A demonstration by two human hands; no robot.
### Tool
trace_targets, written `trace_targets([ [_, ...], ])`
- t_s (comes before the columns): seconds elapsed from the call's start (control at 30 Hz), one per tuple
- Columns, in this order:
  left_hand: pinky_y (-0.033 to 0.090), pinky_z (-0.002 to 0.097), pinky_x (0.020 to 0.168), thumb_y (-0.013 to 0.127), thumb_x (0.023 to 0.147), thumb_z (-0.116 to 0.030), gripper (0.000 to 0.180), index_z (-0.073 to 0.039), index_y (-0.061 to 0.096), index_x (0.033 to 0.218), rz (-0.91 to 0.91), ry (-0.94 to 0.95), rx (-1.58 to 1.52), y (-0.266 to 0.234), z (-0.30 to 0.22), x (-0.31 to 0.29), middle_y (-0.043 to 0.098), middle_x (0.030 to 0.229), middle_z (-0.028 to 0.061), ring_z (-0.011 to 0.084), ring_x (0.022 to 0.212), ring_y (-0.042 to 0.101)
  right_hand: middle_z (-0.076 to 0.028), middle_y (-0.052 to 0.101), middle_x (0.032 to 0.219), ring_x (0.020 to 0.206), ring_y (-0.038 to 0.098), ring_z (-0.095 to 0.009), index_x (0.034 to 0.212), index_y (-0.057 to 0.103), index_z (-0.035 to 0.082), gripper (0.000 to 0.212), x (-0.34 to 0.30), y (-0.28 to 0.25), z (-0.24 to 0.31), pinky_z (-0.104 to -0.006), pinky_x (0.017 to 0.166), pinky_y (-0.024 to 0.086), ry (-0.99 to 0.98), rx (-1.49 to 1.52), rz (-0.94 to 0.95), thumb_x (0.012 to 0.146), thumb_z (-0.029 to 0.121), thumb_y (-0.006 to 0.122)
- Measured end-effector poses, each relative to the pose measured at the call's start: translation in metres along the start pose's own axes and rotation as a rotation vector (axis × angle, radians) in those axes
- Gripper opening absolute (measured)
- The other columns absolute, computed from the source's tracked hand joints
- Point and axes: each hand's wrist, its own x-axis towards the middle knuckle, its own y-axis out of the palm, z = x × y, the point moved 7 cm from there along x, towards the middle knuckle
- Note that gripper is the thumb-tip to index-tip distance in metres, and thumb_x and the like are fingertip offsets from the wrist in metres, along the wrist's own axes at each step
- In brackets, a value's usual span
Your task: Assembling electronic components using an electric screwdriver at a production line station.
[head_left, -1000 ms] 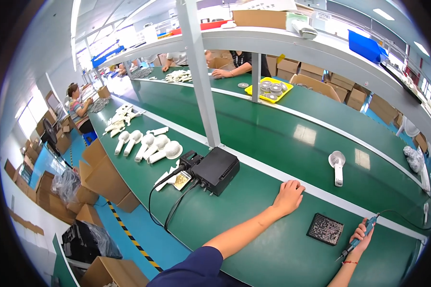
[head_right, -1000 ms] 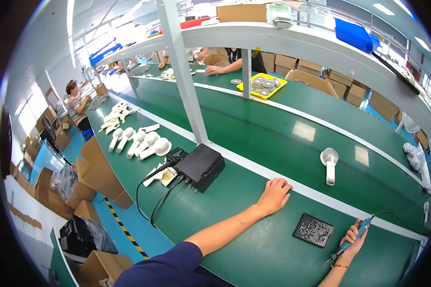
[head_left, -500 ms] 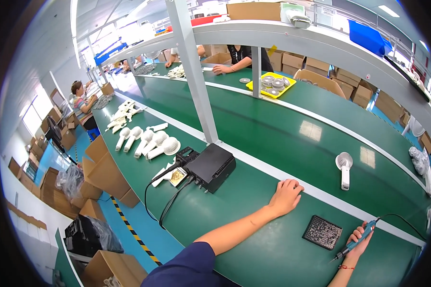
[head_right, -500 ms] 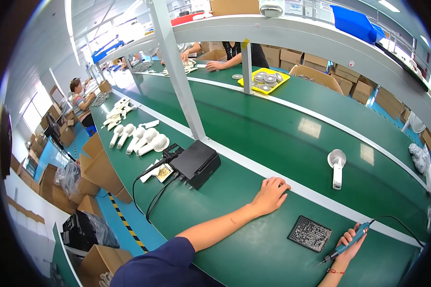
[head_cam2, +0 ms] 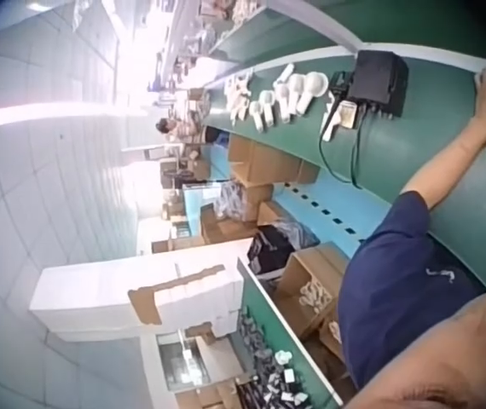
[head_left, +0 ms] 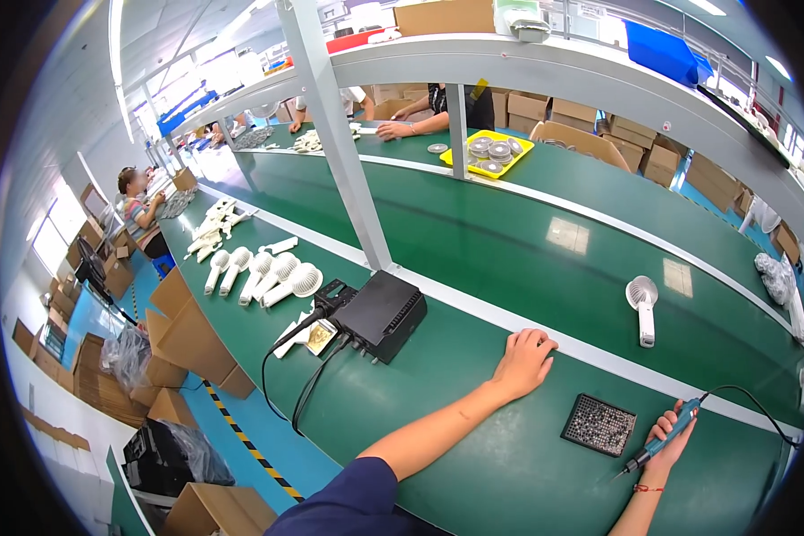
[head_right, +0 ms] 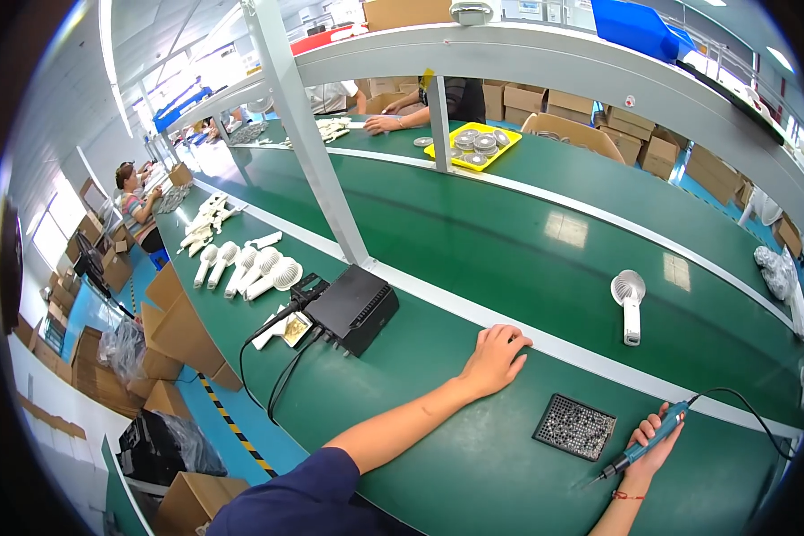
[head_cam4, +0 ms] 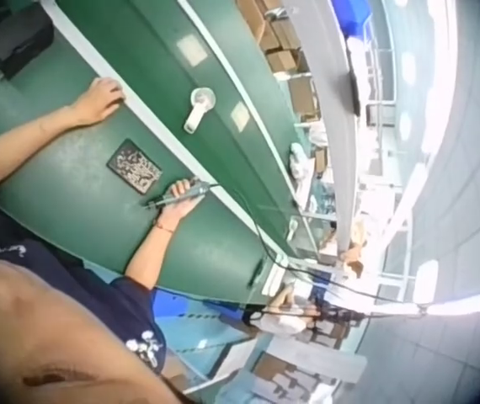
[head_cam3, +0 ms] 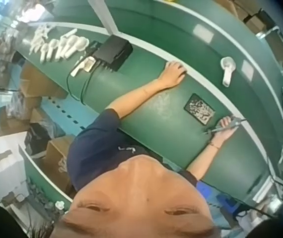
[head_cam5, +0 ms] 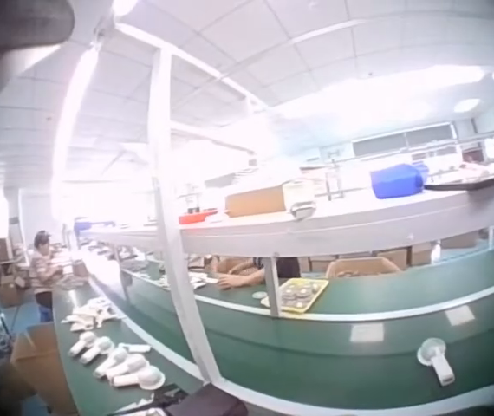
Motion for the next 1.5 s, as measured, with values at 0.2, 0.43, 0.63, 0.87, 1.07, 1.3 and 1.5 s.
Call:
trace_targets([
  [0.2,0.034,0.041,0.096,0.063,0.083,-0.012,0.026,-0.009,0.059,0.109,0.013,-0.011,0.001,0.001,0.0,0.0,0.052,0.108,0.0093,0.0266,0.11,0.047,-0.004,0.047,0.081,0.062,0.044,-0.012,0.126,0.049,0.006,0.049,-0.002,0.0,-0.001,-0.0236,0.047,0.04,-0.004,0.0,0.008,0.1,0.047,0.041],
  [0.43,0.035,0.0429,0.097,0.065,0.082,-0.011,0.026,-0.008,0.06,0.107,0.01,-0.011,-0.014,-0.002,-0.001,0.0,0.053,0.108,0.0097,0.0273,0.11,0.048,-0.004,0.048,0.081,0.062,0.045,-0.012,0.125,0.05,0.005,0.049,-0.001,0.003,-0.002,-0.024,0.046,0.041,-0.005,-0.01,-0.012,0.1,0.047,0.041],
  [0.63,0.035,0.0425,0.097,0.065,0.082,-0.011,0.026,-0.008,0.06,0.107,0.009,-0.008,-0.014,-0.002,-0.001,0.001,0.053,0.108,0.0095,0.0269,0.109,0.048,-0.005,0.049,0.08,0.061,0.045,-0.013,0.125,0.05,0.005,0.049,-0.001,0.003,-0.002,-0.0239,0.046,0.041,-0.013,-0.013,-0.019,0.1,0.047,0.041],
  [0.87,0.034,0.0424,0.098,0.063,0.084,-0.012,0.026,-0.009,0.059,0.109,0.012,-0.009,-0.011,-0.002,0.001,0.0,0.052,0.11,0.0099,0.0276,0.111,0.047,-0.005,0.049,0.081,0.061,0.046,-0.012,0.125,0.05,0.005,0.05,0.0,0.002,-0.003,-0.0236,0.046,0.041,-0.01,-0.033,-0.013,0.1,0.047,0.041],
  [1.07,0.034,0.0424,0.097,0.063,0.084,-0.012,0.026,-0.009,0.059,0.109,0.012,-0.005,-0.006,0.0,0.0,0.001,0.052,0.11,0.0099,0.0275,0.111,0.047,-0.004,0.048,0.083,0.065,0.045,-0.012,0.127,0.049,0.005,0.049,0.0,0.002,-0.001,-0.0233,0.049,0.04,0.001,-0.051,0.064,0.101,0.045,0.041],
  [1.3,0.035,0.0411,0.095,0.063,0.083,-0.012,0.026,-0.01,0.059,0.109,0.007,0.008,-0.004,0.001,-0.001,0.002,0.052,0.108,0.0092,0.0265,0.109,0.048,-0.004,0.049,0.081,0.062,0.046,-0.013,0.125,0.049,0.006,0.049,0.0,-0.002,0.002,-0.0234,0.048,0.041,-0.015,-0.059,0.019,0.1,0.047,0.041],
  [1.5,0.035,0.0414,0.096,0.063,0.083,-0.012,0.024,-0.01,0.061,0.107,0.005,-0.016,-0.012,-0.002,0.005,0.0,0.053,0.107,0.0082,0.0265,0.11,0.048,-0.005,0.047,0.085,0.07,0.046,-0.014,0.128,0.048,0.005,0.047,0.002,-0.01,0.002,-0.0262,0.058,0.042,-0.028,0.002,-0.006,0.101,0.043,0.04],
])
